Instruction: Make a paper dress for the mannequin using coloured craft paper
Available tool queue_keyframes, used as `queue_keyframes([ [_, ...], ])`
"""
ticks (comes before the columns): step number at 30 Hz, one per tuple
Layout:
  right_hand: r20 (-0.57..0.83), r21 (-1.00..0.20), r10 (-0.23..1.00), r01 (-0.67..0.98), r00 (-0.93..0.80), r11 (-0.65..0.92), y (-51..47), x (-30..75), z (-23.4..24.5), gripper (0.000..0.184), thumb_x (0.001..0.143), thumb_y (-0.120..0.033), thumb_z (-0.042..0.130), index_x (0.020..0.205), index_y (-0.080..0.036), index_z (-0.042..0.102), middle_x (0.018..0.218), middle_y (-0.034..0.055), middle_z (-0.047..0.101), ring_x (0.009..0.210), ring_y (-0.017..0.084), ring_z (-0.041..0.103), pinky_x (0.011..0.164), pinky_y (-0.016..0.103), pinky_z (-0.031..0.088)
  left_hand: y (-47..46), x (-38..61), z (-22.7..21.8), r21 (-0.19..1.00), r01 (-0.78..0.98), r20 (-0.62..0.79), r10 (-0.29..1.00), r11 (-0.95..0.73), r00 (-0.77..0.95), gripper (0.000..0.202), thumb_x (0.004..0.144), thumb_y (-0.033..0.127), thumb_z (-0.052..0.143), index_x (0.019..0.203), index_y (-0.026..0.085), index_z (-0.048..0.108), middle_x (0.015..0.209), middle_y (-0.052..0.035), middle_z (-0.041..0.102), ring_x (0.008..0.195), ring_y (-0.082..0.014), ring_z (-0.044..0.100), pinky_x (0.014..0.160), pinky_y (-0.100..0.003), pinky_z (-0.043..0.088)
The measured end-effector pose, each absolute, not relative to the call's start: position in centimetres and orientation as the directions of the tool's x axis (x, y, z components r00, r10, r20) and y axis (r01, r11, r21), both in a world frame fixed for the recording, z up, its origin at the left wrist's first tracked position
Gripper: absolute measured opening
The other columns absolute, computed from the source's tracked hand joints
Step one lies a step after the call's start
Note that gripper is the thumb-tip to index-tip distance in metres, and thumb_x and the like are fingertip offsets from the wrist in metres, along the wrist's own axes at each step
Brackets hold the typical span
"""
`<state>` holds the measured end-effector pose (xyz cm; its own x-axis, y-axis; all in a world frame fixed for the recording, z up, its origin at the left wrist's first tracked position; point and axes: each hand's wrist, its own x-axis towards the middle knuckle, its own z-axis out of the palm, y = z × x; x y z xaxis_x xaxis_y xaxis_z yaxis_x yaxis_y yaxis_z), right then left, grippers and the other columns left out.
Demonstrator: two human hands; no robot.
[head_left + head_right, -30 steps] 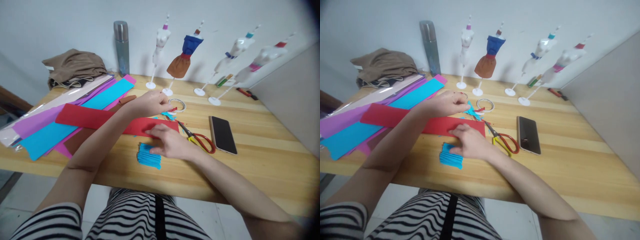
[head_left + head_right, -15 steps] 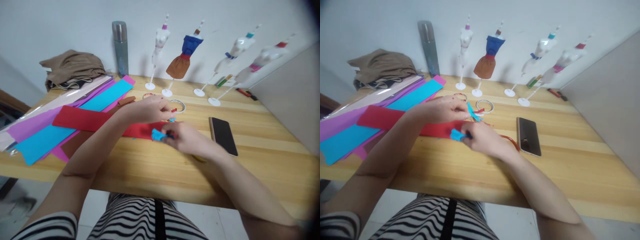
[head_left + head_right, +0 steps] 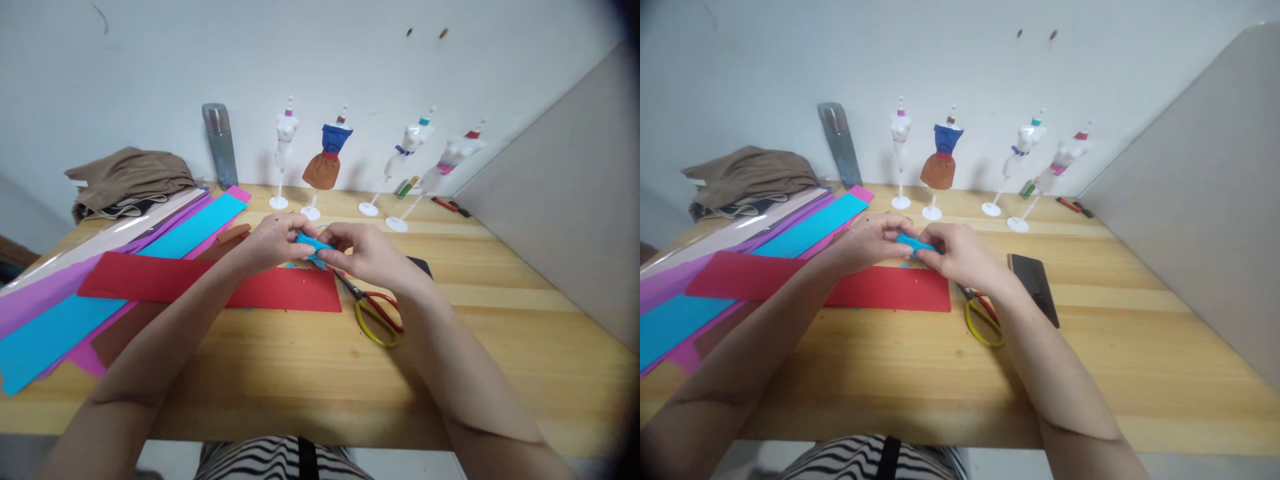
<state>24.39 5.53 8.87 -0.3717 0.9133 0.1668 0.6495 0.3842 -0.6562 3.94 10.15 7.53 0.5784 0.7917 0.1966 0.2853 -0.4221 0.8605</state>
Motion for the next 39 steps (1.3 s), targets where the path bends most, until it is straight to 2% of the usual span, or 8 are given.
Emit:
queue_keyframes([
  [5,0.271,-0.614,0.875,0.628,-0.400,0.477,5.4,25.3,9.2,0.056,0.078,-0.043,0.079,0.127,-0.019,0.066,0.127,0.0139,0.072,0.107,0.031,0.071,0.093,0.048,0.056,10.1,4.3,7.7,0.979,0.055,0.142,0.857,-0.194,0.496,0.012,0.071,0.016,0.071,0.081,0.015,0.066,0.083,-0.0022,0.074,0.065,-0.0128,0.071,0.065,-0.027,0.061],
  [8,0.304,-0.611,0.879,0.633,-0.368,0.476,5.5,25.3,8.8,0.072,0.077,-0.040,0.080,0.142,-0.021,0.058,0.135,0.0159,0.069,0.117,0.034,0.068,0.095,0.051,0.057,10.2,4.4,7.9,0.985,0.018,0.145,0.889,-0.169,0.435,0.011,0.070,0.014,0.072,0.078,0.014,0.065,0.074,-0.0010,0.071,0.060,-0.0123,0.070,0.061,-0.025,0.060],
  [13,0.348,-0.695,0.917,0.604,-0.194,0.391,5.6,24.6,8.4,0.026,0.082,-0.032,0.070,0.105,-0.020,0.073,0.098,0.0101,0.078,0.084,0.026,0.074,0.078,0.044,0.061,10.4,4.3,7.6,0.979,0.066,0.150,0.897,-0.194,0.416,0.010,0.075,0.017,0.072,0.083,0.014,0.066,0.069,-0.0015,0.070,0.061,-0.0151,0.072,0.062,-0.027,0.060],
  [17,0.348,-0.711,0.929,0.611,-0.124,0.348,5.5,24.3,8.5,0.009,0.083,-0.029,0.066,0.082,-0.022,0.071,0.079,0.0052,0.076,0.069,0.023,0.070,0.069,0.040,0.059,10.3,4.0,7.4,0.882,0.221,0.293,0.852,-0.416,0.433,0.025,0.080,0.021,0.073,0.103,0.014,0.072,0.094,-0.0074,0.079,0.081,-0.0186,0.075,0.076,-0.030,0.061],
  [20,0.359,-0.703,0.921,0.606,-0.150,0.372,5.4,24.3,8.5,0.010,0.085,-0.030,0.066,0.087,-0.022,0.072,0.084,0.0055,0.076,0.073,0.023,0.070,0.072,0.041,0.059,10.1,3.8,7.3,0.626,0.414,0.451,0.740,-0.660,0.498,0.024,0.086,0.020,0.069,0.108,0.018,0.076,0.109,-0.0072,0.080,0.100,-0.0202,0.073,0.089,-0.031,0.057],
  [24,0.452,-0.610,0.860,0.622,-0.236,0.491,5.3,24.4,8.6,0.027,0.083,-0.033,0.072,0.109,-0.026,0.071,0.120,0.0095,0.074,0.101,0.027,0.071,0.083,0.044,0.060,10.0,3.7,7.2,0.358,0.500,0.507,0.614,-0.789,0.606,0.016,0.095,0.024,0.062,0.098,0.021,0.077,0.096,-0.0029,0.080,0.090,-0.0182,0.071,0.081,-0.029,0.053],
  [27,0.511,-0.522,0.818,0.660,-0.264,0.540,5.3,24.6,8.6,0.020,0.085,-0.030,0.071,0.104,-0.026,0.069,0.134,0.0114,0.067,0.119,0.031,0.066,0.091,0.048,0.058,9.9,3.8,7.3,0.283,0.520,0.499,0.586,-0.806,0.638,0.018,0.098,0.024,0.058,0.097,0.019,0.075,0.095,-0.0037,0.078,0.088,-0.0182,0.070,0.077,-0.028,0.051],
  [39,0.524,-0.485,0.794,0.658,-0.309,0.576,5.1,24.8,9.1,0.008,0.087,-0.032,0.066,0.089,-0.026,0.063,0.124,0.0109,0.071,0.118,0.031,0.067,0.087,0.046,0.058,9.5,3.7,7.6,0.197,0.551,0.524,0.562,-0.811,0.640,0.022,0.102,0.026,0.055,0.099,0.018,0.075,0.096,-0.0057,0.078,0.085,-0.0192,0.070,0.076,-0.030,0.052],
])
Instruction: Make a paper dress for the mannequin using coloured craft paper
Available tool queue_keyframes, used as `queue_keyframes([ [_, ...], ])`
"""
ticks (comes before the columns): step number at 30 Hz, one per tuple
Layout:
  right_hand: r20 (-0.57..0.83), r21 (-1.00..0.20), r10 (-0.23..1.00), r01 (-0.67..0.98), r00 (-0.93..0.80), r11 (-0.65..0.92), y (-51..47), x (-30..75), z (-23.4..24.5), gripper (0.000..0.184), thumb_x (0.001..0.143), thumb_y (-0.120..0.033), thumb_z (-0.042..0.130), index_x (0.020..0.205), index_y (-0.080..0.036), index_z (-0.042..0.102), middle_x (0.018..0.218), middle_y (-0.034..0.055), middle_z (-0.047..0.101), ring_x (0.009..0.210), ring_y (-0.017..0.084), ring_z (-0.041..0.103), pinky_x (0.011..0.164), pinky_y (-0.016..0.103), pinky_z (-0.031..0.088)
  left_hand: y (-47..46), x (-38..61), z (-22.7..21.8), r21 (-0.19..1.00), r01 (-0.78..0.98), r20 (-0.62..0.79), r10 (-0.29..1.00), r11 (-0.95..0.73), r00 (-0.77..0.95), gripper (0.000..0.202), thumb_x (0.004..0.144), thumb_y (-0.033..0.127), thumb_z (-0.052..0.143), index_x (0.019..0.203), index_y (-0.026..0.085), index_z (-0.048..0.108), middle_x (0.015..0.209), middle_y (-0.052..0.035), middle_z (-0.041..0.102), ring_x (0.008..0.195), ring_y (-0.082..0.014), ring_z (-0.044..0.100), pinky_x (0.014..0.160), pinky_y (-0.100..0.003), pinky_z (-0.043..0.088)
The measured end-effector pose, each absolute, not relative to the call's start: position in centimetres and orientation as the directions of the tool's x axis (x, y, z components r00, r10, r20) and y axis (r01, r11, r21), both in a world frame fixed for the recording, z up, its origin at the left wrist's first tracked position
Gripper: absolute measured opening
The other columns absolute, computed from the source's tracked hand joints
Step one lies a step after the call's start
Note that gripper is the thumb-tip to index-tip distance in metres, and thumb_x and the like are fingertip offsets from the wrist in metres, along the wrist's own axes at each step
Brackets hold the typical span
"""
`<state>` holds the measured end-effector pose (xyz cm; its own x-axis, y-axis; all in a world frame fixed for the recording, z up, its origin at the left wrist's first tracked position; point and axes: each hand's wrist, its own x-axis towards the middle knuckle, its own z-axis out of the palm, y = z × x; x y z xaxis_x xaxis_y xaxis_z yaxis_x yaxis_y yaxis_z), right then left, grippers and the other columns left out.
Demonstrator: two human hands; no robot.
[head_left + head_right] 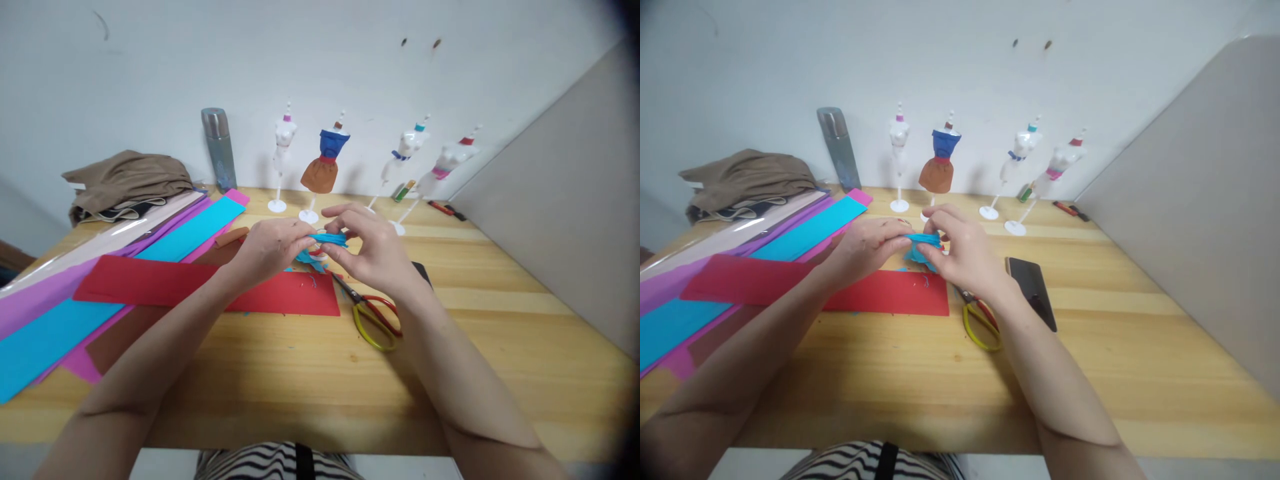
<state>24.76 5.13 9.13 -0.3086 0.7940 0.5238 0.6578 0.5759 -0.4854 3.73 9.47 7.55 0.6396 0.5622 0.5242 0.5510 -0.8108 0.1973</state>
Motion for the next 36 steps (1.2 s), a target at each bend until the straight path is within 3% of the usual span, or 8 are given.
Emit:
queue_keyframes([
  [6,0.469,-0.580,0.839,0.620,-0.277,0.528,4.96,24.58,9.46,0.010,0.087,-0.033,0.067,0.084,-0.027,0.061,0.115,0.0094,0.073,0.110,0.031,0.069,0.083,0.046,0.058,9.28,3.80,7.68,0.232,0.550,0.505,0.583,-0.802,0.637,0.022,0.102,0.023,0.053,0.102,0.018,0.075,0.098,-0.0066,0.078,0.089,-0.0212,0.071,0.077,-0.032,0.051],
  [11,0.460,-0.656,0.861,0.572,-0.216,0.493,5.30,24.62,9.20,0.020,0.088,-0.040,0.067,0.077,-0.027,0.057,0.086,0.0065,0.071,0.082,0.024,0.067,0.074,0.041,0.057,9.18,3.86,7.92,0.286,0.573,0.469,0.633,-0.768,0.616,0.021,0.101,0.024,0.054,0.101,0.022,0.076,0.092,-0.0053,0.078,0.083,-0.0221,0.070,0.075,-0.033,0.050],
  [15,0.433,-0.645,0.881,0.617,-0.189,0.450,5.30,24.50,9.21,0.023,0.089,-0.042,0.066,0.076,-0.027,0.056,0.077,0.0050,0.068,0.071,0.021,0.062,0.068,0.039,0.054,9.20,3.94,7.71,0.330,0.562,0.475,0.648,-0.759,0.596,0.019,0.098,0.026,0.060,0.108,0.021,0.076,0.099,-0.0067,0.080,0.088,-0.0231,0.071,0.077,-0.033,0.052],
  [24,0.451,-0.636,0.867,0.606,-0.212,0.479,5.23,24.74,9.46,0.005,0.077,-0.026,0.060,0.076,-0.026,0.055,0.074,0.0016,0.066,0.070,0.019,0.062,0.066,0.036,0.054,9.73,3.69,7.17,0.322,0.534,0.599,0.605,-0.782,0.524,0.017,0.097,0.025,0.060,0.092,0.021,0.076,0.087,-0.0007,0.079,0.081,-0.0149,0.070,0.074,-0.025,0.050],
  [26,0.473,-0.618,0.854,0.610,-0.215,0.496,5.26,25.03,9.37,0.008,0.074,-0.027,0.061,0.082,-0.025,0.059,0.081,0.0030,0.069,0.075,0.021,0.065,0.068,0.037,0.055,9.78,3.59,7.27,0.297,0.545,0.607,0.596,-0.784,0.526,0.018,0.098,0.025,0.058,0.093,0.020,0.076,0.086,-0.0011,0.079,0.081,-0.0153,0.070,0.075,-0.026,0.051],
  [31,0.508,-0.556,0.815,0.616,-0.281,0.559,5.08,24.63,9.14,0.035,0.080,-0.036,0.069,0.113,-0.026,0.065,0.118,0.0084,0.073,0.107,0.029,0.067,0.084,0.043,0.057,9.63,3.78,7.13,0.216,0.578,0.613,0.570,-0.787,0.547,0.018,0.099,0.026,0.059,0.098,0.019,0.076,0.094,-0.0045,0.080,0.087,-0.0195,0.073,0.076,-0.029,0.053],
  [35,0.527,-0.555,0.822,0.644,-0.216,0.526,5.05,24.11,9.00,0.007,0.086,-0.032,0.062,0.087,-0.026,0.063,0.089,0.0047,0.073,0.083,0.023,0.067,0.080,0.041,0.054,9.44,3.96,7.02,0.267,0.585,0.571,0.615,-0.766,0.544,0.020,0.099,0.028,0.061,0.108,0.021,0.077,0.098,-0.0063,0.081,0.087,-0.0224,0.074,0.078,-0.033,0.054],
  [36,0.519,-0.567,0.833,0.653,-0.190,0.502,5.05,24.10,9.03,0.007,0.086,-0.031,0.061,0.081,-0.026,0.061,0.082,0.0037,0.071,0.078,0.022,0.065,0.077,0.040,0.053,9.43,3.95,7.04,0.285,0.582,0.570,0.623,-0.761,0.535,0.021,0.098,0.028,0.062,0.111,0.021,0.077,0.100,-0.0071,0.081,0.087,-0.0225,0.074,0.079,-0.033,0.055],
])
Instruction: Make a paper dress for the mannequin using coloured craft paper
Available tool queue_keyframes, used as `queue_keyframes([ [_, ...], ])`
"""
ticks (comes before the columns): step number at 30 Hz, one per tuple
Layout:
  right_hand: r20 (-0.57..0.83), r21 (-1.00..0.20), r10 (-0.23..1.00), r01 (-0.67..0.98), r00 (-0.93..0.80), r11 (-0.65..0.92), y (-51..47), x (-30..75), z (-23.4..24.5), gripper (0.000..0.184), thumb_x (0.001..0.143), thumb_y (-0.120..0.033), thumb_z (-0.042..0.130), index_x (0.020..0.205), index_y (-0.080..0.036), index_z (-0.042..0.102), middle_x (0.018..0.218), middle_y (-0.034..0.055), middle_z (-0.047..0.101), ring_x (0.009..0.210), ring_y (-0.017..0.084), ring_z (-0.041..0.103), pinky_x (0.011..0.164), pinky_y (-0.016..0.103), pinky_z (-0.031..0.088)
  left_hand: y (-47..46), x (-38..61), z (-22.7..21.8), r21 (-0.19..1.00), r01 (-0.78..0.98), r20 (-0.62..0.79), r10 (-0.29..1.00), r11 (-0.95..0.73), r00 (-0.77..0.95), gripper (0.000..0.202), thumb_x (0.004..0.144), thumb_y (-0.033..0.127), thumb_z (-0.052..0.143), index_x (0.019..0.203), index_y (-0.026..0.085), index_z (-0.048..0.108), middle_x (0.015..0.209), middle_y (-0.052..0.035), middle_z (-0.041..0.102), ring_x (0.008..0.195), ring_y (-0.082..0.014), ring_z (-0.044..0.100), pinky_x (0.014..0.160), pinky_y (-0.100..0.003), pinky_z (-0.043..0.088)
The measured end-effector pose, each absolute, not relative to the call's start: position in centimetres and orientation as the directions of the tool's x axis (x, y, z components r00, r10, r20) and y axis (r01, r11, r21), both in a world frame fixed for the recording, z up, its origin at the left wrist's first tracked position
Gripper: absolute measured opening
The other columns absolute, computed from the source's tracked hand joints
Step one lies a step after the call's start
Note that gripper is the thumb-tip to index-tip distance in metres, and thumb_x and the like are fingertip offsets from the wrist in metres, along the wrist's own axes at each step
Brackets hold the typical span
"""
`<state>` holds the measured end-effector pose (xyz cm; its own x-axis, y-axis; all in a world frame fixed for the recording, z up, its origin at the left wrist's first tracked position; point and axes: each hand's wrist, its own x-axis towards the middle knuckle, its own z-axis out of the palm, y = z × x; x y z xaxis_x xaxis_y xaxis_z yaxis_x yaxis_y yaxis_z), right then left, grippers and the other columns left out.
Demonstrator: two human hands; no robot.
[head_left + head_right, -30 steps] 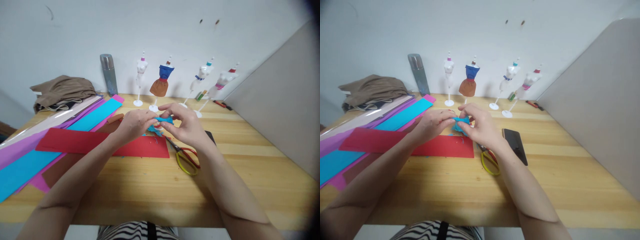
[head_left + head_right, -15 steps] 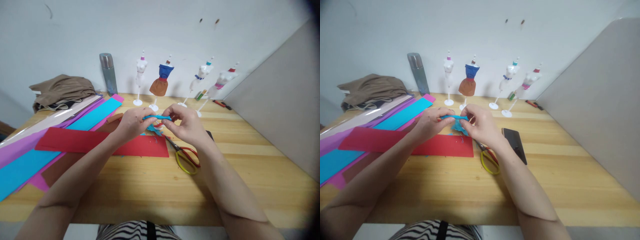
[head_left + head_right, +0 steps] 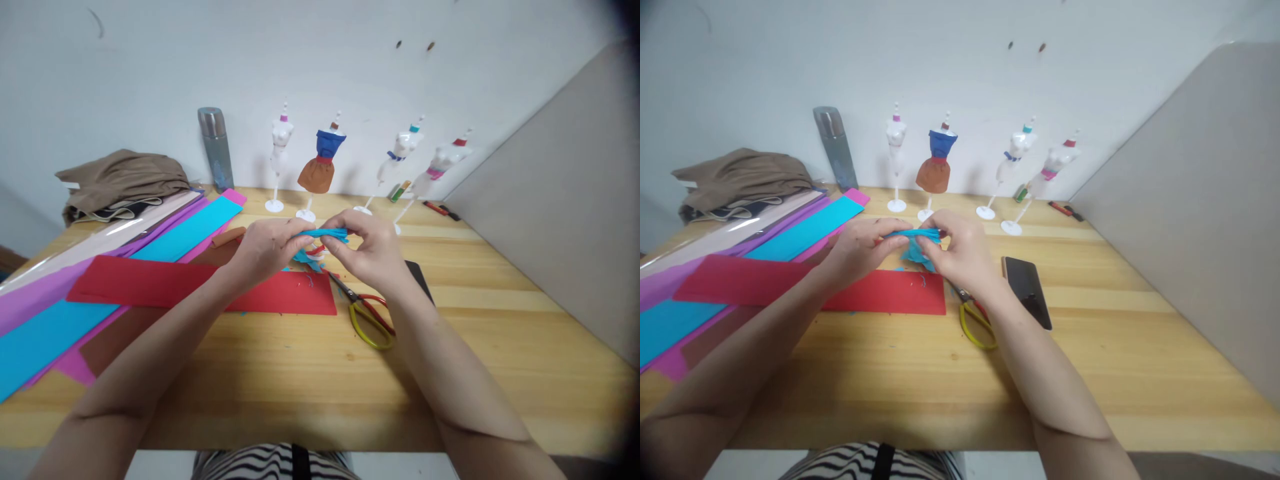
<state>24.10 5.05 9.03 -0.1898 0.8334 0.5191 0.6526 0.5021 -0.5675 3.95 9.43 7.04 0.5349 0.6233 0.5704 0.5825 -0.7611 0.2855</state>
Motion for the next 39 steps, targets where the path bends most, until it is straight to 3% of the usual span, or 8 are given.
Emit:
queue_keyframes([
  [3,0.506,-0.583,0.851,0.669,-0.144,0.460,5.0,24.2,9.2,0.010,0.085,-0.031,0.061,0.076,-0.026,0.059,0.075,0.0026,0.069,0.075,0.022,0.063,0.074,0.039,0.051,9.5,3.8,7.1,0.307,0.575,0.584,0.627,-0.759,0.516,0.024,0.095,0.031,0.067,0.114,0.020,0.075,0.104,-0.0077,0.081,0.083,-0.0209,0.073,0.077,-0.032,0.055],
  [8,0.538,-0.569,0.824,0.645,-0.177,0.510,5.1,24.2,9.0,0.015,0.082,-0.034,0.065,0.095,-0.026,0.065,0.097,0.0051,0.076,0.090,0.025,0.068,0.078,0.041,0.052,9.5,3.8,7.1,0.233,0.598,0.563,0.608,-0.767,0.560,0.018,0.099,0.032,0.062,0.099,0.020,0.076,0.089,-0.0024,0.080,0.081,-0.0177,0.071,0.070,-0.028,0.051],
  [11,0.580,-0.555,0.786,0.605,-0.211,0.572,5.2,24.2,8.7,0.009,0.084,-0.031,0.063,0.092,-0.026,0.063,0.100,0.0063,0.075,0.093,0.025,0.068,0.080,0.041,0.052,9.4,3.8,7.1,0.233,0.584,0.548,0.601,-0.778,0.582,0.018,0.100,0.030,0.062,0.099,0.018,0.075,0.090,-0.0032,0.080,0.081,-0.0175,0.072,0.071,-0.027,0.051],
  [16,0.606,-0.569,0.770,0.568,-0.200,0.595,5.4,24.2,8.4,0.006,0.083,-0.028,0.065,0.081,-0.026,0.060,0.093,0.0038,0.075,0.087,0.022,0.067,0.075,0.038,0.051,9.2,4.0,7.1,0.307,0.467,0.675,0.536,-0.829,0.508,0.028,0.098,0.032,0.064,0.119,0.016,0.074,0.108,-0.0091,0.081,0.095,-0.0214,0.075,0.078,-0.029,0.056],
  [20,0.600,-0.622,0.783,0.519,-0.165,0.586,5.7,24.0,8.0,0.008,0.081,-0.027,0.068,0.077,-0.025,0.061,0.089,0.0019,0.075,0.081,0.020,0.065,0.073,0.036,0.050,9.1,4.1,7.3,0.410,0.364,0.676,0.547,-0.836,0.494,0.026,0.100,0.030,0.059,0.116,0.018,0.077,0.106,-0.0066,0.082,0.091,-0.0170,0.075,0.077,-0.024,0.056],
  [26,0.526,-0.723,0.840,0.450,-0.136,0.525,5.8,23.7,7.8,0.010,0.078,-0.031,0.070,0.078,-0.023,0.063,0.079,0.0008,0.072,0.072,0.018,0.064,0.068,0.034,0.049,9.0,4.2,6.9,0.223,0.474,0.703,0.478,-0.852,0.527,0.023,0.102,0.029,0.058,0.106,0.021,0.079,0.087,-0.0034,0.079,0.079,-0.0159,0.072,0.072,-0.025,0.054],
  [30,0.516,-0.746,0.848,0.424,-0.120,0.514,5.7,23.7,7.8,0.012,0.078,-0.033,0.071,0.081,-0.023,0.064,0.080,0.0013,0.072,0.071,0.018,0.066,0.069,0.034,0.053,9.0,4.2,6.9,0.159,0.531,0.690,0.478,-0.832,0.543,0.024,0.103,0.027,0.056,0.106,0.021,0.079,0.083,-0.0023,0.076,0.078,-0.0153,0.070,0.071,-0.025,0.054],
  [39,0.583,-0.619,0.800,0.560,-0.143,0.551,5.2,24.0,8.5,0.008,0.078,-0.029,0.070,0.083,-0.026,0.065,0.085,0.0017,0.075,0.082,0.022,0.069,0.079,0.039,0.056,9.2,4.3,6.8,0.135,0.442,0.797,0.362,-0.887,0.483,0.021,0.102,0.020,0.056,0.104,0.019,0.077,0.083,-0.0016,0.075,0.075,-0.0128,0.069,0.069,-0.023,0.052],
])
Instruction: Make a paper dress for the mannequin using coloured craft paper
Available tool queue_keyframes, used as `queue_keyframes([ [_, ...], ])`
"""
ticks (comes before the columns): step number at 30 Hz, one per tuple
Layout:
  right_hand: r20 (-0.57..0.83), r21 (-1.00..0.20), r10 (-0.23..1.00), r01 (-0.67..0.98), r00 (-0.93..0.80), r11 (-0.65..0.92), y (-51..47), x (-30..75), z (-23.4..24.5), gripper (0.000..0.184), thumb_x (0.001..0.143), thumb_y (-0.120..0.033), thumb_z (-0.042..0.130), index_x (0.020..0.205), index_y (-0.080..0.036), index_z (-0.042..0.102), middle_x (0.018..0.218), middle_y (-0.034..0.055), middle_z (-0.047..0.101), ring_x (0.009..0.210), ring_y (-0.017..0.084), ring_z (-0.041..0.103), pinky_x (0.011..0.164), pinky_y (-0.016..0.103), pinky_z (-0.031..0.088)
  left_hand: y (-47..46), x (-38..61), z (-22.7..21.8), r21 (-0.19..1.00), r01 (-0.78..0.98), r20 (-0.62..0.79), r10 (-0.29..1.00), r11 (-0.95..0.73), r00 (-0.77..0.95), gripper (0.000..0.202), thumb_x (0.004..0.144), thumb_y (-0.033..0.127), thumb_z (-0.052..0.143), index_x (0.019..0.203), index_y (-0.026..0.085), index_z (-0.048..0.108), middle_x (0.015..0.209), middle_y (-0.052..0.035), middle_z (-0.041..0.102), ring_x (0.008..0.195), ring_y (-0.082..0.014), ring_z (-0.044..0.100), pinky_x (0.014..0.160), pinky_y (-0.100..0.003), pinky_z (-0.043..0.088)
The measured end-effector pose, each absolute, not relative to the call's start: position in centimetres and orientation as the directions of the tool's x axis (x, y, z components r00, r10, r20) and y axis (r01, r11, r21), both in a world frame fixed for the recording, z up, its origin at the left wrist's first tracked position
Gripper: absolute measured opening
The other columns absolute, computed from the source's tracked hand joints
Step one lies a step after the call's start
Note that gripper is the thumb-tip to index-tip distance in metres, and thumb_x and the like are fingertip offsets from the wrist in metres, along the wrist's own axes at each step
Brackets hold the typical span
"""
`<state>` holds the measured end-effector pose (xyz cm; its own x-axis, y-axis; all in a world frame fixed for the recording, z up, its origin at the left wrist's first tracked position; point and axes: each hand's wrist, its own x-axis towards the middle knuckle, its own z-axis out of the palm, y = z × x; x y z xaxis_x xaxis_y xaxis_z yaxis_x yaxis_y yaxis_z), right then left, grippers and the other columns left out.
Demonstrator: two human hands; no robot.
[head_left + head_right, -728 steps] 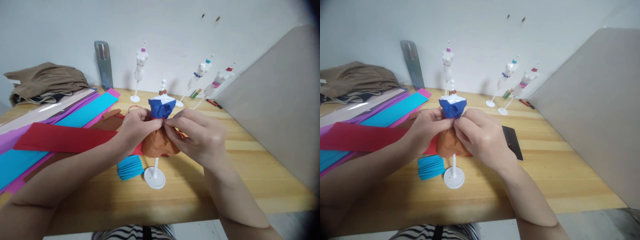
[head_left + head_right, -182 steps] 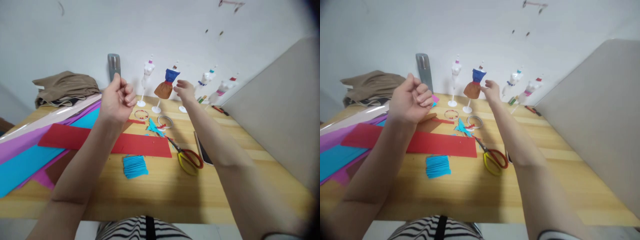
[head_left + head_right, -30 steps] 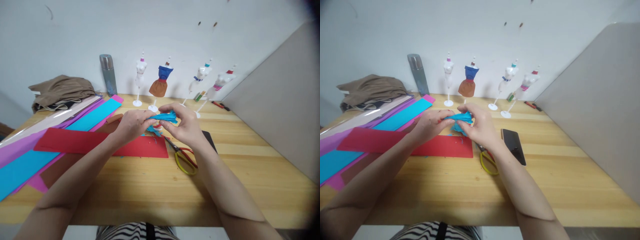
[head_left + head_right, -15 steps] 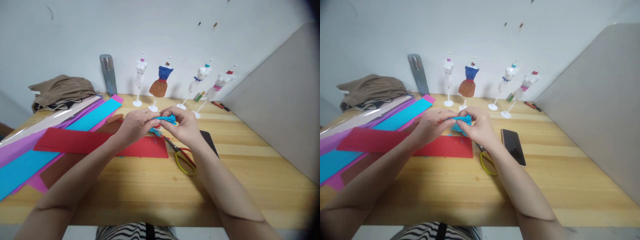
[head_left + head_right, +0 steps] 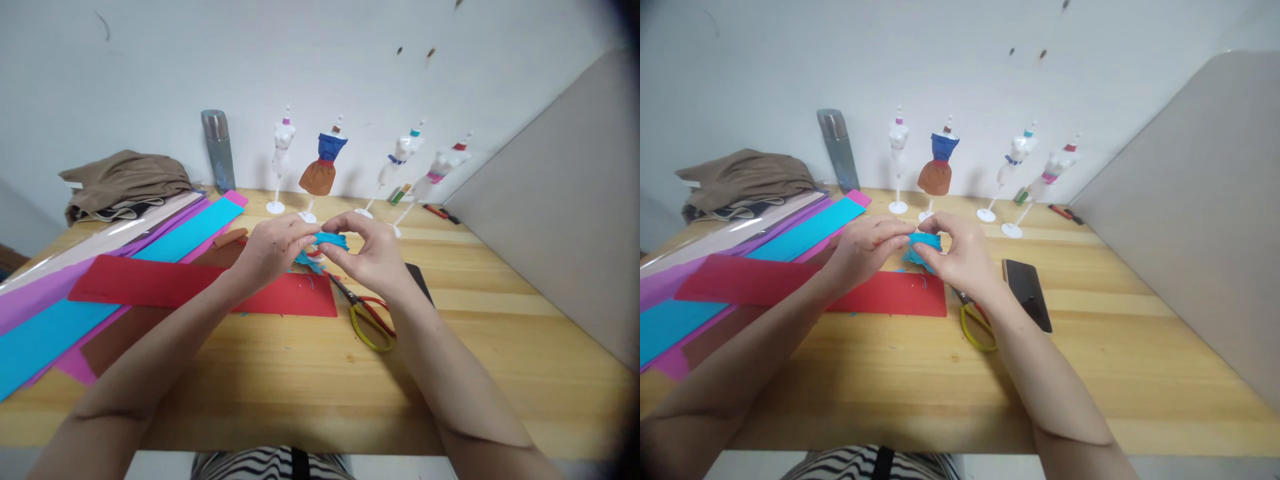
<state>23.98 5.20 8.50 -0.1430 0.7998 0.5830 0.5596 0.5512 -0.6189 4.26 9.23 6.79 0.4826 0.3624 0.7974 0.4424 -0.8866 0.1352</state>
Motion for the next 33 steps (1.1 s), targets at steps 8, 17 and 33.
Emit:
queue_keyframes([
  [8,0.572,-0.585,0.803,0.604,-0.166,0.541,4.93,23.99,8.73,0.009,0.083,-0.026,0.065,0.075,-0.025,0.060,0.076,0.0004,0.073,0.073,0.020,0.068,0.071,0.035,0.053,9.02,4.26,6.81,0.262,0.481,0.706,0.506,-0.837,0.495,0.026,0.101,0.029,0.060,0.119,0.015,0.073,0.108,-0.0089,0.079,0.097,-0.0196,0.073,0.082,-0.029,0.056],
  [17,0.547,-0.618,0.822,0.588,-0.155,0.522,5.02,23.97,8.77,0.010,0.082,-0.029,0.064,0.074,-0.025,0.060,0.076,0.0012,0.072,0.074,0.020,0.066,0.072,0.036,0.052,9.02,4.24,6.94,0.190,0.492,0.643,0.487,-0.849,0.591,0.022,0.103,0.027,0.055,0.102,0.018,0.075,0.091,-0.0051,0.075,0.086,-0.0190,0.070,0.074,-0.029,0.051],
  [33,0.587,-0.570,0.787,0.593,-0.191,0.569,5.07,23.69,8.55,0.012,0.082,-0.028,0.060,0.071,-0.024,0.056,0.069,-0.0007,0.067,0.066,0.017,0.060,0.067,0.032,0.047,8.66,4.64,6.66,-0.185,0.560,0.731,0.268,-0.807,0.627,0.024,0.105,0.018,0.046,0.107,0.014,0.070,0.088,-0.0054,0.072,0.078,-0.0175,0.062,0.067,-0.030,0.043],
])
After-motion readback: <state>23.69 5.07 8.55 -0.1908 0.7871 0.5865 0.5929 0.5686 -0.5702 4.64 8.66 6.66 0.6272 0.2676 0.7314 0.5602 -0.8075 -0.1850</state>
